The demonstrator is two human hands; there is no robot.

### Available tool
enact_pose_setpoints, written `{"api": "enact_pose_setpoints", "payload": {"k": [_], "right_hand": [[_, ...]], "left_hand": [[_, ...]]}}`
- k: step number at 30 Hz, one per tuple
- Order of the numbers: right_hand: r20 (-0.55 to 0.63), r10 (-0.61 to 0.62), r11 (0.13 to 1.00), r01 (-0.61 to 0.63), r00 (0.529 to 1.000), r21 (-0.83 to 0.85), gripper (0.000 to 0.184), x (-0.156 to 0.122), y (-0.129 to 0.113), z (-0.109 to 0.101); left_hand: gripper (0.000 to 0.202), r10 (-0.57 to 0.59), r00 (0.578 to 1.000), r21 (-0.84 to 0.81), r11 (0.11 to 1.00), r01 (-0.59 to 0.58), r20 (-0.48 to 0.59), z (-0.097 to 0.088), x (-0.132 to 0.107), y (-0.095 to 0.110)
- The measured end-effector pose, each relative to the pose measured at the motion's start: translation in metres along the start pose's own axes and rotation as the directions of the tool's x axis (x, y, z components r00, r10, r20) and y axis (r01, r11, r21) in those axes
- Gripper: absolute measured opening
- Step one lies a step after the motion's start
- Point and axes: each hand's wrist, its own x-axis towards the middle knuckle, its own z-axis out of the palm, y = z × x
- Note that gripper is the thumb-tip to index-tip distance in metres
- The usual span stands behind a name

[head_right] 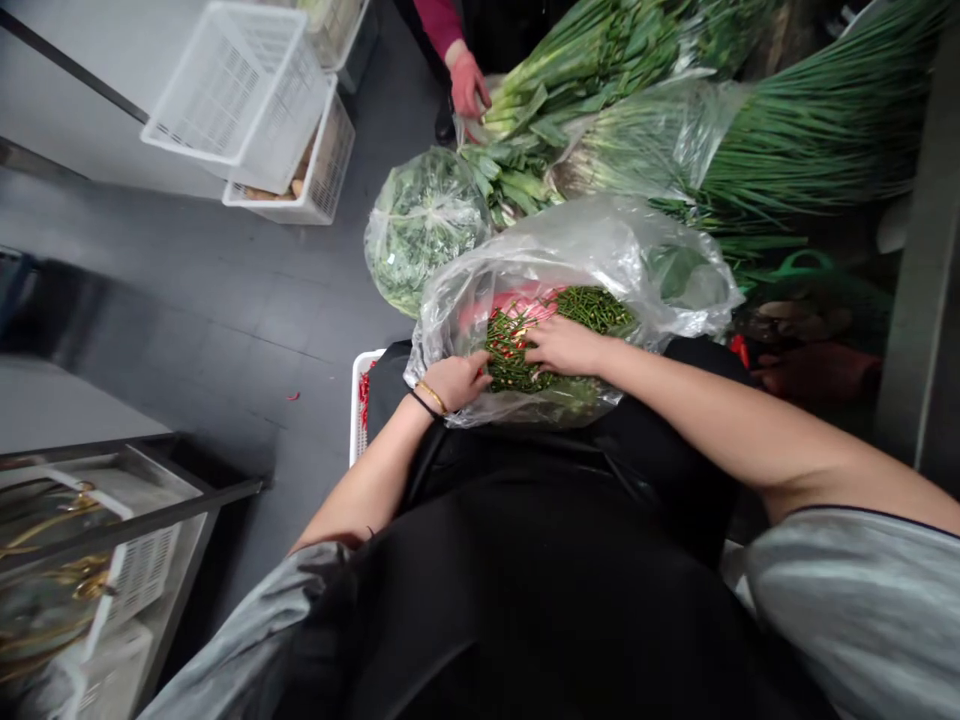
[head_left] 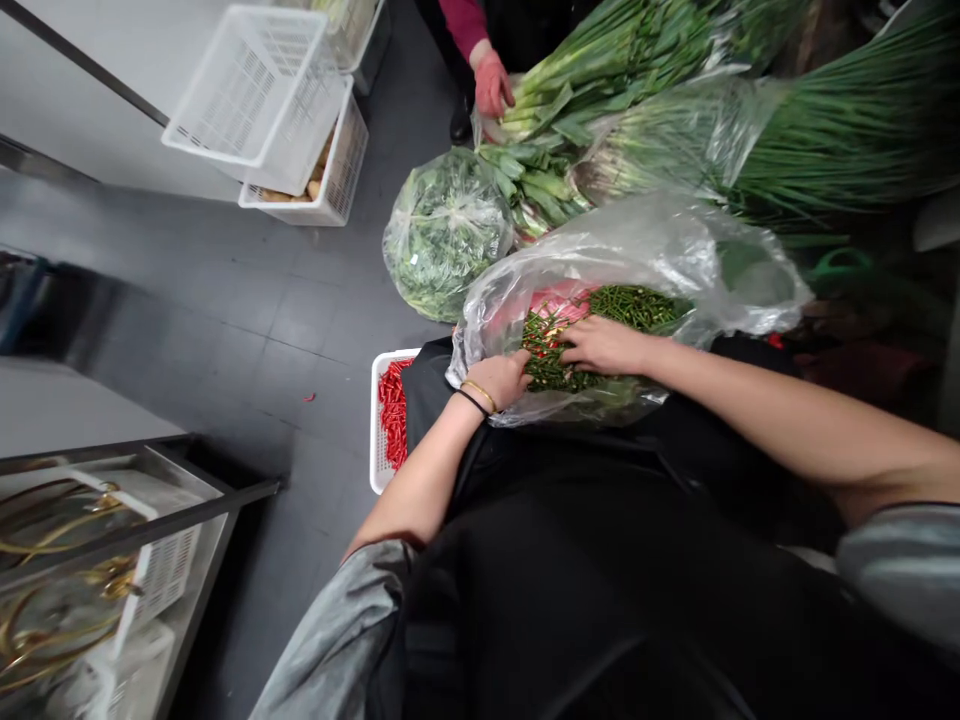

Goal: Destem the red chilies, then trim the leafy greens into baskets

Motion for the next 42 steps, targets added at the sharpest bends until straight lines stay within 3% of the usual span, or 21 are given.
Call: {"api": "enact_pose_setpoints", "payload": {"k": [3,5,7,9,11,12,15,17,20,22,24,28,30,32,33,35,37,40,42], "right_hand": [[0.144,0.251,0.96,-0.227,0.957,-0.165,0.019,-0.032,0.027,-0.013],[0.142,0.398,0.902,-0.359,0.906,-0.241,0.021,-0.036,0.031,-0.022],[0.062,0.38,0.906,-0.358,0.923,-0.228,0.028,-0.025,0.02,-0.024],[-0.012,0.189,0.969,-0.189,0.982,-0.157,0.043,-0.003,0.0,-0.016],[-0.041,0.025,0.994,-0.03,0.999,-0.109,0.058,0.022,-0.021,-0.003],[-0.028,0.011,0.995,-0.013,1.0,-0.097,0.062,0.033,-0.03,0.003],[0.027,0.18,0.982,-0.178,0.983,-0.068,0.059,0.052,-0.041,0.013],[0.067,0.326,0.945,-0.323,0.943,-0.045,0.051,0.053,-0.033,0.011],[0.098,0.512,0.857,-0.515,0.853,-0.004,0.048,0.038,-0.006,-0.001],[0.079,0.597,0.791,-0.603,0.798,0.109,0.051,0.02,0.013,-0.011],[0.06,0.62,0.731,-0.604,0.782,0.319,0.056,0.001,0.029,-0.019],[0.099,0.616,0.522,-0.499,0.782,0.692,0.065,-0.03,0.044,-0.029],[0.111,0.7,0.458,-0.563,0.705,0.687,0.057,-0.038,0.045,-0.031],[0.074,0.777,0.486,-0.671,0.625,0.559,0.04,-0.038,0.04,-0.033],[0.046,0.79,0.522,-0.71,0.611,0.472,0.033,-0.035,0.037,-0.033],[0.046,0.784,0.582,-0.758,0.619,0.293,0.027,-0.023,0.027,-0.032],[0.133,0.762,0.62,-0.774,0.633,0.129,0.031,-0.008,0.015,-0.03],[0.23,0.724,0.668,-0.745,0.65,0.002,0.037,0.007,0.0,-0.027],[0.168,0.719,0.679,-0.734,0.674,0.038,0.036,0.007,-0.008,-0.027]], "left_hand": [[0.043,0.085,0.994,0.042,0.995,-0.088,0.076,0.006,0.005,0.009],[0.041,0.12,0.976,0.065,0.989,-0.133,0.183,0.01,0.01,0.019],[0.036,0.146,0.945,0.078,0.981,-0.176,0.291,0.012,0.013,0.028],[0.033,0.167,0.927,0.077,0.976,-0.203,0.337,0.013,0.014,0.032],[0.033,0.184,0.921,0.075,0.972,-0.222,0.342,0.013,0.013,0.031],[0.033,0.187,0.92,0.078,0.971,-0.227,0.344,0.012,0.012,0.03],[0.033,0.179,0.919,0.091,0.97,-0.224,0.352,0.011,0.01,0.025],[0.033,0.173,0.92,0.096,0.971,-0.219,0.351,0.012,0.01,0.023],[0.031,0.183,0.926,0.086,0.971,-0.222,0.33,0.016,0.012,0.021],[0.03,0.178,0.939,0.06,0.977,-0.204,0.295,0.019,0.014,0.019],[0.029,0.153,0.963,0.02,0.987,-0.161,0.222,0.019,0.016,0.015],[0.026,0.088,0.994,-0.222,0.97,-0.1,-0.065,0.01,0.023,0.003],[0.021,0.095,0.981,-0.455,0.875,-0.164,-0.172,0.005,0.028,-0.002],[0.015,0.091,0.972,-0.684,0.696,-0.218,-0.218,0.002,0.033,-0.004],[0.014,0.07,0.973,-0.775,0.594,-0.216,-0.218,0.001,0.035,-0.003],[0.014,0.008,0.983,-0.893,0.417,-0.17,-0.183,0.001,0.04,0.0],[0.016,-0.051,0.991,-0.948,0.302,-0.105,-0.126,0.005,0.043,0.005],[0.015,-0.122,0.992,-0.974,0.226,-0.015,-0.043,0.013,0.045,0.01],[0.016,-0.15,0.989,-0.979,0.2,0.033,0.002,0.018,0.046,0.012]]}}
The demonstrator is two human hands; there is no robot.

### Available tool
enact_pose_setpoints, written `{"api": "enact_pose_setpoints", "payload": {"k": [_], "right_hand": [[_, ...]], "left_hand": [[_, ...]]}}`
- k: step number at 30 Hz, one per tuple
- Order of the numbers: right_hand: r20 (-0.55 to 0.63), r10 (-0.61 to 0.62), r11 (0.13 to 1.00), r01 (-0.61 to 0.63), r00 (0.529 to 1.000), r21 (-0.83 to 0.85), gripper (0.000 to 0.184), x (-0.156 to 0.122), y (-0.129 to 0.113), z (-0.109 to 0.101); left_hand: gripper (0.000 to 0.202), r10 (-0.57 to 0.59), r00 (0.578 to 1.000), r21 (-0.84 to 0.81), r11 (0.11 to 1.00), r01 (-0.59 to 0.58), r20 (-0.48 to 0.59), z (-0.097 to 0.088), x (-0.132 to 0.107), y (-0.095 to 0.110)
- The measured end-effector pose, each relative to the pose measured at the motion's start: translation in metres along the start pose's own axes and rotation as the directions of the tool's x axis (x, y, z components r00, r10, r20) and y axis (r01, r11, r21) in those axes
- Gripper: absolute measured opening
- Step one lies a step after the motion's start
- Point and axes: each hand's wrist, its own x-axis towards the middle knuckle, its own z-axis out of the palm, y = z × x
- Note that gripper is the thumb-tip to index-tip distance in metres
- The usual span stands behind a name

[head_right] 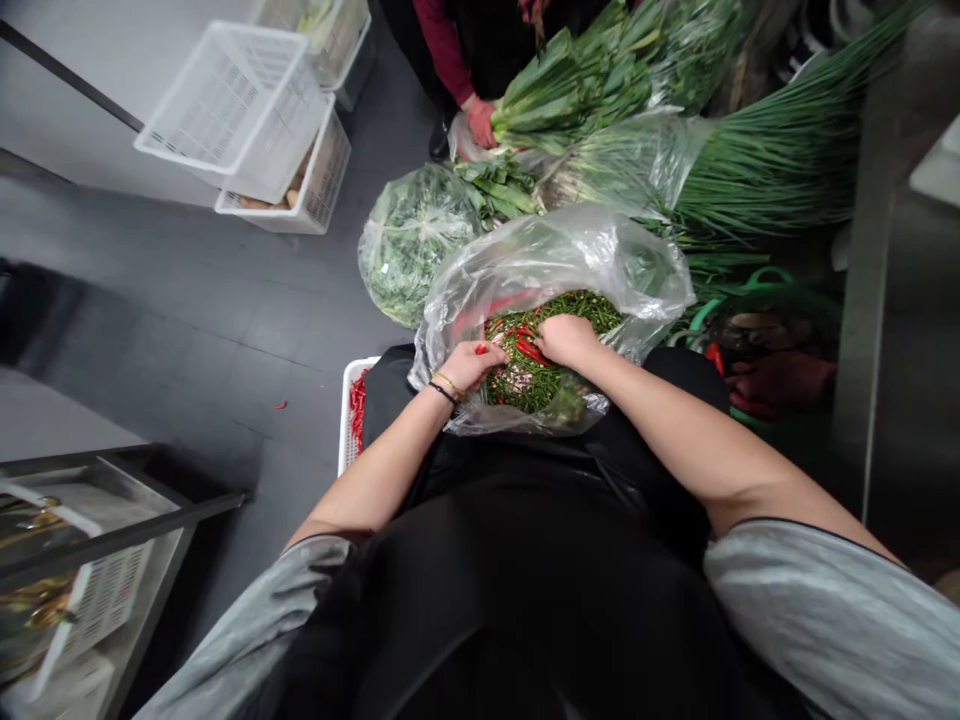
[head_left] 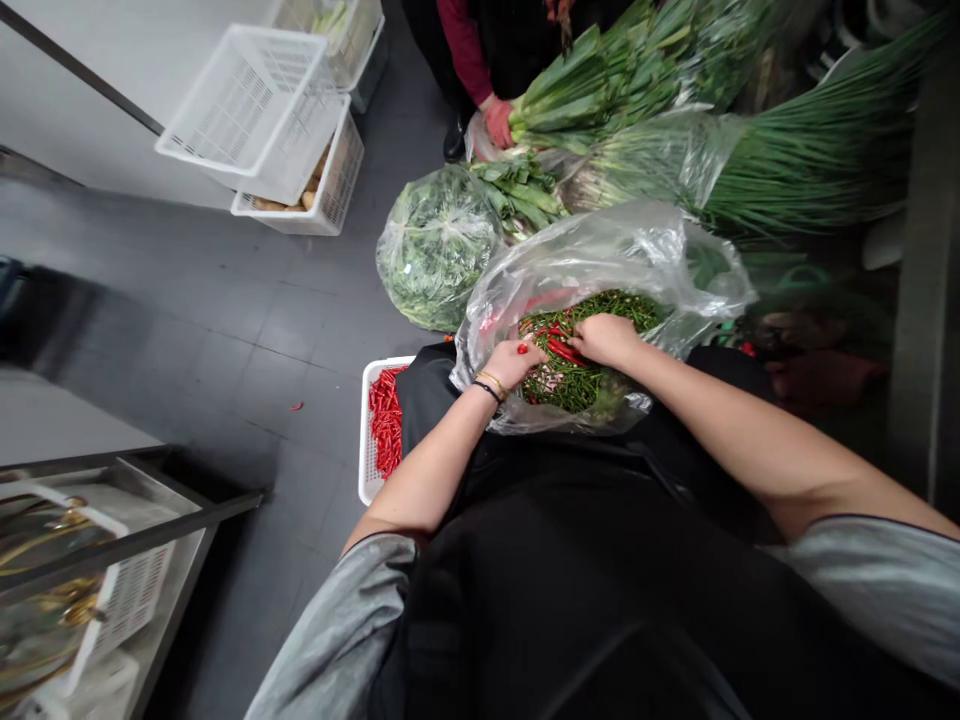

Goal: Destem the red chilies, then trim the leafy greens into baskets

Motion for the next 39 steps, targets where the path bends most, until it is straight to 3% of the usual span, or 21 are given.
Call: {"api": "enact_pose_setpoints", "payload": {"k": [6,10,13,17,20,22,24,26,27,29,31,32,34,36,39], "right_hand": [[-0.238,-0.133,0.981,0.162,0.962,0.105,0.035,-0.034,0.001,0.006],[-0.315,-0.215,0.973,0.229,0.924,0.008,0.044,-0.045,-0.001,0.01],[-0.335,-0.328,0.939,0.345,0.883,-0.01,0.045,-0.043,0.0,0.013],[-0.344,-0.311,0.895,0.395,0.886,0.208,0.035,-0.033,-0.002,0.018],[-0.309,-0.303,0.804,0.416,0.902,0.426,0.034,-0.029,-0.01,0.016],[-0.315,-0.31,0.696,0.44,0.897,0.567,0.037,-0.033,-0.014,0.007],[-0.352,-0.328,0.572,0.48,0.877,0.665,0.04,-0.039,-0.015,-0.006],[-0.341,-0.411,0.517,0.524,0.845,0.677,0.044,-0.042,-0.011,-0.02],[-0.296,-0.463,0.549,0.532,0.835,0.644,0.044,-0.041,-0.007,-0.025],[-0.142,-0.468,0.743,0.476,0.872,0.47,0.042,-0.033,0.0,-0.026],[-0.062,-0.329,0.923,0.335,0.942,0.19,0.039,-0.021,0.002,-0.017],[-0.075,-0.263,0.961,0.268,0.962,0.071,0.039,-0.015,-0.001,-0.01],[-0.097,-0.241,0.97,0.235,0.966,-0.065,0.037,-0.003,-0.011,0.006],[-0.057,-0.288,0.952,0.28,0.956,-0.12,0.035,0.005,-0.025,0.018],[0.005,-0.305,0.943,0.303,0.952,-0.136,0.034,0.009,-0.035,0.02]], "left_hand": [[0.033,-0.167,0.985,-0.209,0.965,0.156,-0.037,0.01,0.02,-0.005],[0.03,-0.245,0.968,-0.347,0.904,0.25,0.06,0.015,0.039,-0.007],[0.028,-0.207,0.971,-0.42,0.875,0.24,0.124,0.014,0.042,-0.01],[0.027,-0.081,0.989,-0.493,0.86,0.134,0.127,0.01,0.029,-0.007],[0.03,-0.025,0.992,-0.51,0.856,0.086,0.125,0.007,0.017,-0.002],[0.028,0.017,0.991,-0.546,0.836,0.059,0.132,0.005,0.012,0.004],[0.025,0.059,0.98,-0.601,0.796,0.07,0.192,0.002,0.009,0.009],[0.024,0.073,0.969,-0.644,0.758,0.101,0.238,-0.003,0.008,0.015],[0.024,0.07,0.972,-0.664,0.741,0.099,0.223,-0.007,0.008,0.017],[0.025,0.051,0.988,-0.693,0.718,0.066,0.147,-0.016,0.009,0.019],[0.021,0.05,0.995,-0.691,0.723,0.022,0.083,-0.025,0.008,0.02],[0.017,0.055,0.996,-0.674,0.738,0.009,0.074,-0.029,0.008,0.02],[0.009,0.073,0.994,-0.615,0.788,-0.011,0.076,-0.033,0.008,0.018],[0.015,0.091,0.994,-0.512,0.857,-0.049,0.057,-0.032,0.009,0.014],[0.013,0.145,0.989,-0.157,0.976,-0.15,-0.042,-0.023,0.014,0.008]]}}
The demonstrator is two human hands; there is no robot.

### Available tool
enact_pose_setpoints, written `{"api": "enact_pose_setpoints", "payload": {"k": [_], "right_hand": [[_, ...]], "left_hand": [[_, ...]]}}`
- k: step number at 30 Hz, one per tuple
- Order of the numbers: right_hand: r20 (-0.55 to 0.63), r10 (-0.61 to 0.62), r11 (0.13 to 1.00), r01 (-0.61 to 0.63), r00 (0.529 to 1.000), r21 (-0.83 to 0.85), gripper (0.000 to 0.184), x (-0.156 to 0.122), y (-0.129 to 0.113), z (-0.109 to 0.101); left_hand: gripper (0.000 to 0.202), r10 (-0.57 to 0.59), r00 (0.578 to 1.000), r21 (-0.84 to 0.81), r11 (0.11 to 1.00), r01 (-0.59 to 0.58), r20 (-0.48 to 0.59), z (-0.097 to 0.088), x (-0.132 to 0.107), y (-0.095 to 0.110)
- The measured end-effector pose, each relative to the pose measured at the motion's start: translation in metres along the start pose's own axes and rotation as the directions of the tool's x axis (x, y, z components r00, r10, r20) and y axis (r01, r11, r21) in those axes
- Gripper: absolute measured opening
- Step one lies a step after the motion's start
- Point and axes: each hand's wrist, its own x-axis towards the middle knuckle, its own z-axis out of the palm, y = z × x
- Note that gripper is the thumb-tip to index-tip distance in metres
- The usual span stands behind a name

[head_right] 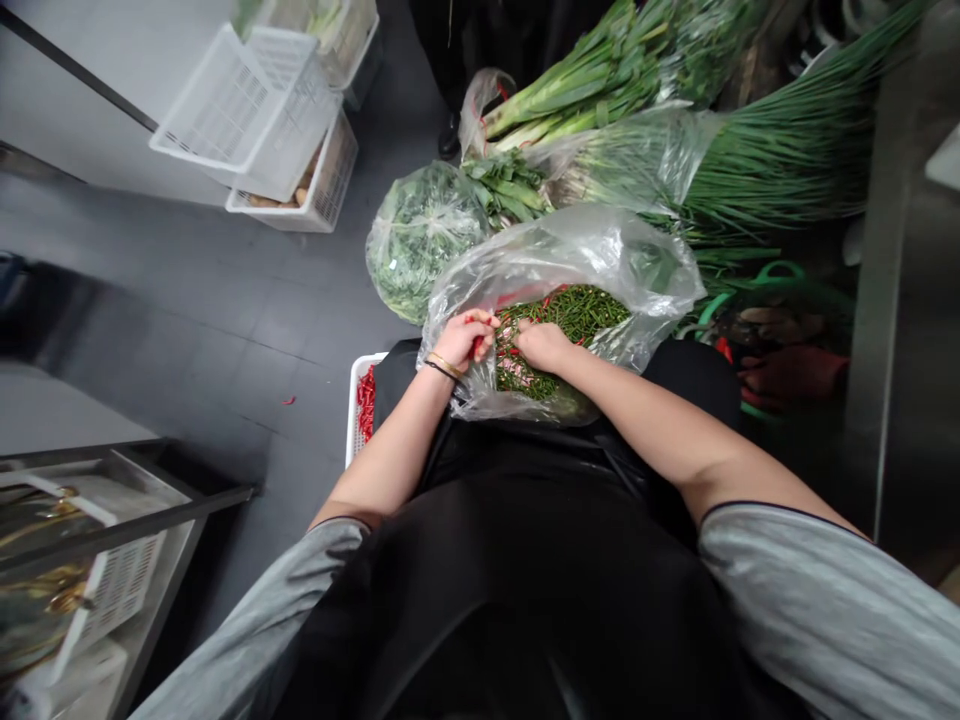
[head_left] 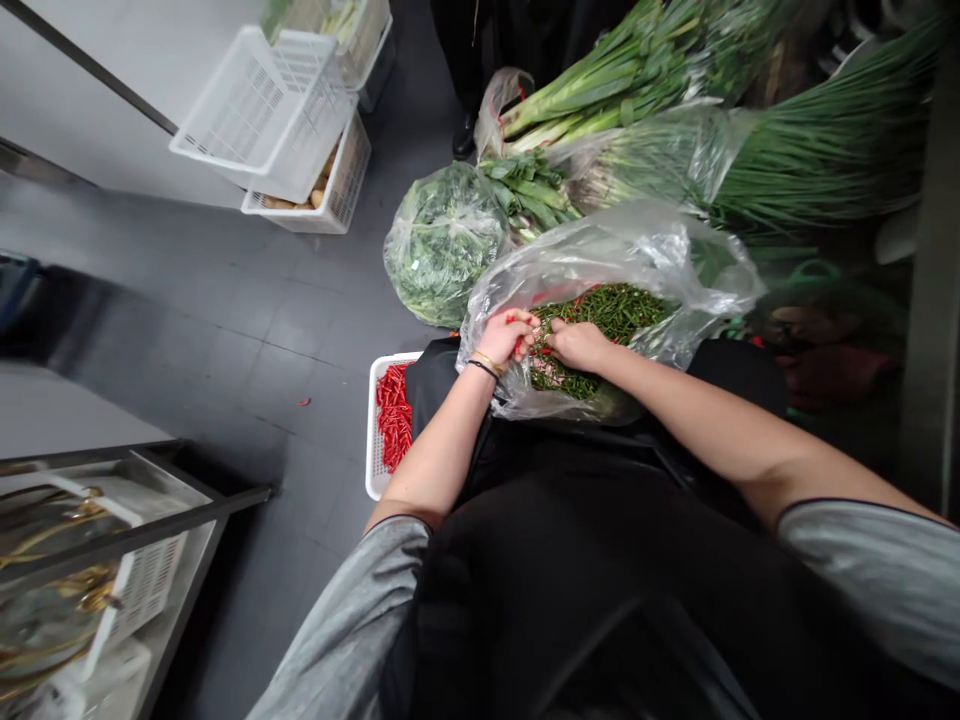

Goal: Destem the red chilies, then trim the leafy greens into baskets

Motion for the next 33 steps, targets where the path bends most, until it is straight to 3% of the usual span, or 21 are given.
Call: {"api": "enact_pose_setpoints", "payload": {"k": [1,3,5,6,9,12,15,17,20,22,23,25,27,28,30,33], "right_hand": [[-0.011,-0.005,1.0,0.005,1.0,0.013,0.035,-0.001,0.001,-0.003],[-0.067,-0.019,0.998,0.023,0.998,0.054,0.035,-0.008,0.01,-0.012],[-0.146,-0.05,0.991,0.067,0.988,0.113,0.033,-0.018,0.025,-0.023],[-0.183,-0.076,0.982,0.105,0.98,0.156,0.033,-0.022,0.033,-0.028],[-0.268,-0.077,0.927,0.168,0.96,0.336,0.035,-0.027,0.053,-0.034],[-0.172,0.102,0.919,-0.026,0.98,0.393,0.039,-0.019,0.054,-0.024],[-0.026,0.196,0.955,-0.185,0.98,0.233,0.042,-0.005,0.038,-0.005],[-0.022,0.215,0.962,-0.208,0.976,0.18,0.039,0.003,0.029,0.004],[-0.041,0.259,0.922,-0.234,0.965,0.308,0.025,0.004,0.028,0.0],[0.006,0.301,0.801,-0.256,0.954,0.541,0.018,-0.003,0.034,-0.013],[0.047,0.31,0.687,-0.258,0.95,0.679,0.016,-0.008,0.037,-0.021],[0.119,0.27,0.38,-0.219,0.955,0.899,0.016,-0.02,0.04,-0.036],[0.125,0.182,0.109,-0.147,0.975,0.983,0.023,-0.031,0.039,-0.048],[0.109,0.142,0.02,-0.113,0.984,0.993,0.029,-0.035,0.038,-0.051],[0.08,0.087,-0.055,-0.076,0.993,0.996,0.04,-0.039,0.034,-0.055],[-0.014,0.129,0.049,0.008,0.992,0.999,0.043,-0.038,0.028,-0.056]], "left_hand": [[0.01,0.049,0.999,0.174,0.984,-0.045,-0.019,0.003,0.002,-0.003],[0.008,0.155,0.988,0.485,0.863,-0.14,0.01,0.01,0.006,-0.006],[0.008,0.211,0.972,0.63,0.742,-0.227,0.102,0.014,0.01,-0.007],[0.008,0.22,0.964,0.633,0.727,-0.264,0.149,0.015,0.011,-0.006],[0.012,0.213,0.953,0.415,0.863,-0.286,0.215,0.014,0.01,-0.001],[0.02,0.132,0.961,0.034,0.989,-0.144,0.245,0.006,0.003,0.007],[0.029,0.093,0.954,-0.25,0.968,-0.02,0.285,-0.002,-0.009,0.013],[0.033,0.068,0.958,-0.326,0.945,0.029,0.28,-0.005,-0.015,0.015],[0.036,0.056,0.952,-0.363,0.93,0.06,0.301,-0.002,-0.017,0.013],[0.035,0.057,0.955,-0.361,0.931,0.054,0.29,0.005,-0.012,0.009],[0.034,0.041,0.963,-0.335,0.941,0.053,0.267,0.009,-0.009,0.006],[0.034,-0.009,0.975,-0.228,0.972,0.06,0.221,0.019,-0.002,0.003],[0.033,-0.036,0.972,-0.108,0.992,0.062,0.231,0.027,0.001,0.004],[0.033,-0.04,0.965,-0.063,0.996,0.058,0.259,0.029,0.002,0.005],[0.035,-0.043,0.946,-0.003,0.999,0.047,0.322,0.03,-0.001,0.011],[0.037,-0.068,0.92,0.045,0.997,0.055,0.387,0.025,-0.006,0.017]]}}
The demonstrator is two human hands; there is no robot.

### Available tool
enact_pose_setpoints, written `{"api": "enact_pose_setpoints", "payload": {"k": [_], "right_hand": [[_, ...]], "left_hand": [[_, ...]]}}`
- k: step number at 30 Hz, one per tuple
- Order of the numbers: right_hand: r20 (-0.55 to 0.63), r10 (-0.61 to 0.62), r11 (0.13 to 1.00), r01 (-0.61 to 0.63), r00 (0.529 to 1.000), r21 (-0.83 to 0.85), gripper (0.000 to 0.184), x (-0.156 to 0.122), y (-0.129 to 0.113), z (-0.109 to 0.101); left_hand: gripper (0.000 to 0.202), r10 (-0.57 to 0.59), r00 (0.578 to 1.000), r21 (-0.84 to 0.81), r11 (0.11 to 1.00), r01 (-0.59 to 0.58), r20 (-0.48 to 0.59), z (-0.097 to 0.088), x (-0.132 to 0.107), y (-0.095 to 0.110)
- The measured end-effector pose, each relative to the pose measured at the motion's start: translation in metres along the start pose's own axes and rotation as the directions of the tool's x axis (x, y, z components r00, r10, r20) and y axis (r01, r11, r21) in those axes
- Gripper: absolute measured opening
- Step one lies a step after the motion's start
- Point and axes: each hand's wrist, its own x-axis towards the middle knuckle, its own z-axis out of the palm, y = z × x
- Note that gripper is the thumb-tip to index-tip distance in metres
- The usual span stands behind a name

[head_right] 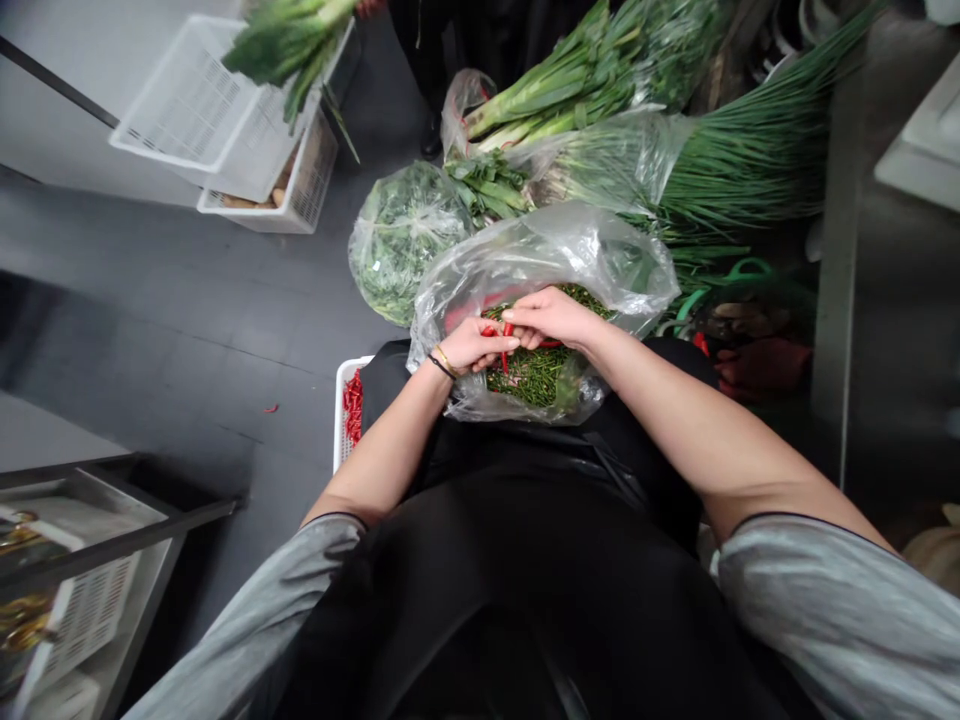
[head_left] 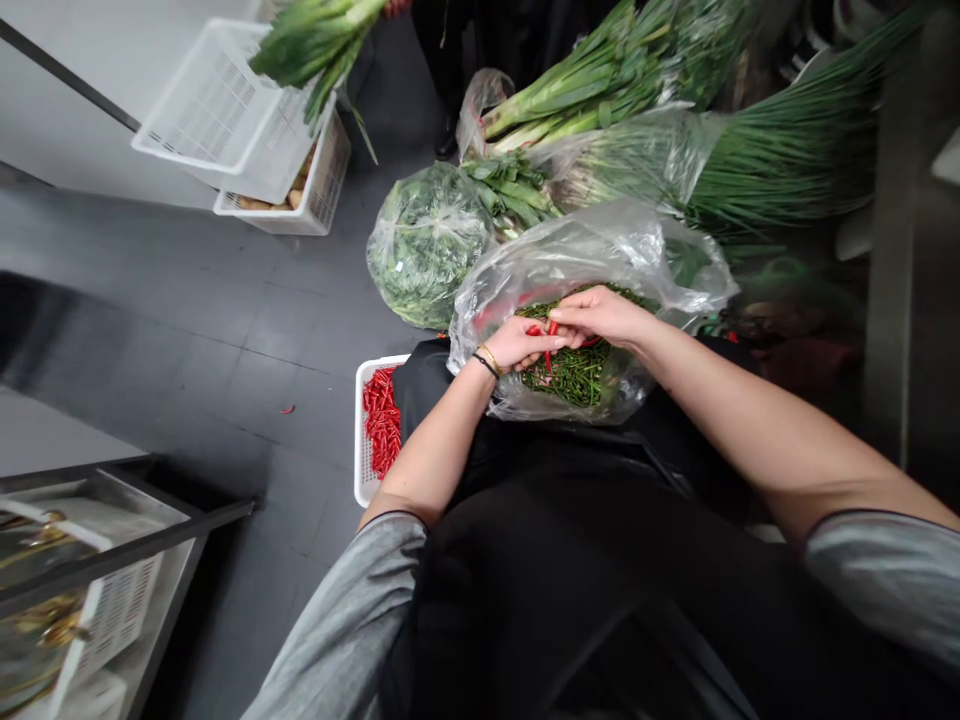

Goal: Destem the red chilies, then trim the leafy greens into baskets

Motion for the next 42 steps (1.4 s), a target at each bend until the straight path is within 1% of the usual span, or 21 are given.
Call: {"api": "enact_pose_setpoints", "payload": {"k": [2,4,6,8,10,13,15,16,18,21,23,25,27,29,31,33,35,37,39,40,42], "right_hand": [[-0.117,-0.139,0.976,0.116,0.983,-0.182,0.04,0.003,0.003,0.005],[-0.227,-0.335,0.878,0.216,0.915,-0.426,0.036,0.006,0.01,0.009],[-0.25,-0.489,0.735,0.241,0.836,-0.634,0.032,0.009,0.018,0.01],[-0.226,-0.534,0.66,0.234,0.815,-0.714,0.03,0.01,0.026,0.008],[-0.229,-0.462,0.742,0.232,0.857,-0.628,0.03,0.009,0.031,0.005],[-0.173,-0.195,0.97,0.163,0.966,-0.18,0.045,0.004,0.029,0.005],[-0.028,-0.026,0.994,0.029,0.999,0.11,0.056,0.0,0.025,0.009],[0.04,0.027,0.983,-0.034,0.999,0.18,0.057,-0.003,0.023,0.012],[0.099,0.074,0.977,-0.092,0.992,0.192,0.055,-0.007,0.021,0.02],[-0.046,-0.057,0.994,0.053,0.997,-0.094,0.052,-0.012,0.02,0.029],[-0.167,-0.251,0.862,0.142,0.953,-0.487,0.052,-0.015,0.021,0.029],[-0.202,-0.357,0.583,0.049,0.912,-0.811,0.051,-0.017,0.023,0.021],[-0.198,-0.288,0.323,-0.1,0.937,-0.941,0.048,-0.014,0.028,0.009],[-0.183,-0.124,0.157,-0.163,0.975,-0.974,0.046,-0.007,0.035,-0.001],[-0.148,0.008,0.083,-0.148,0.989,-0.986,0.042,0.005,0.043,-0.007],[-0.107,0.071,0.066,-0.112,0.992,-0.992,0.033,0.016,0.048,-0.008],[-0.093,0.071,0.14,-0.102,0.993,-0.985,0.023,0.022,0.049,-0.009],[-0.128,0.055,0.397,-0.139,0.99,-0.907,0.017,0.022,0.044,-0.011],[-0.152,0.107,0.759,-0.179,0.983,-0.626,0.016,0.016,0.038,-0.012],[-0.126,0.142,0.888,-0.183,0.982,-0.422,0.018,0.012,0.035,-0.011],[-0.04,0.172,0.983,-0.174,0.984,-0.057,0.025,0.002,0.031,-0.007]], "left_hand": [[0.036,-0.027,0.999,-0.047,0.998,0.028,0.03,-0.002,-0.003,0.0],[0.034,-0.063,0.998,-0.126,0.99,0.064,0.01,-0.004,-0.005,-0.004],[0.031,-0.083,0.996,-0.18,0.981,0.075,-0.034,-0.005,-0.005,-0.009],[0.029,-0.061,0.997,-0.201,0.978,0.05,-0.047,-0.008,-0.005,-0.013],[0.026,-0.036,0.999,-0.189,0.981,0.033,-0.015,-0.01,-0.007,-0.014],[0.022,-0.015,1.0,-0.146,0.989,0.018,0.025,-0.011,-0.01,-0.011],[0.022,0.006,0.997,-0.139,0.99,0.006,0.08,-0.01,-0.012,-0.009],[0.022,0.015,0.993,-0.135,0.991,0.0,0.113,-0.009,-0.013,-0.007],[0.021,0.025,0.986,-0.119,0.993,-0.006,0.164,-0.006,-0.015,-0.006],[0.021,0.024,0.986,-0.139,0.99,-0.001,0.166,0.001,-0.016,-0.008],[0.027,-0.034,0.988,-0.175,0.983,0.061,0.151,0.004,-0.016,-0.012],[0.029,-0.114,0.985,-0.198,0.97,0.138,0.127,0.003,-0.016,-0.016],[0.026,-0.138,0.988,-0.221,0.964,0.151,0.074,-0.002,-0.014,-0.019],[0.02,-0.104,0.994,-0.273,0.957,0.104,0.013,-0.009,-0.013,-0.02],[0.018,-0.075,0.996,-0.352,0.935,0.055,-0.043,-0.017,-0.011,-0.019],[0.015,-0.073,0.995,-0.431,0.901,0.037,-0.068,-0.022,-0.01,-0.018],[0.02,-0.072,0.993,-0.463,0.886,0.022,-0.09,-0.021,-0.009,-0.017],[0.032,-0.07,0.99,-0.418,0.908,0.013,-0.123,-0.014,-0.007,-0.018],[0.034,-0.072,0.982,-0.298,0.954,0.018,-0.172,-0.006,-0.003,-0.02],[0.034,-0.071,0.981,-0.231,0.973,0.028,-0.182,-0.002,0.0,-0.022],[0.035,-0.067,0.982,-0.134,0.99,0.043,-0.175,0.004,0.003,-0.023]]}}
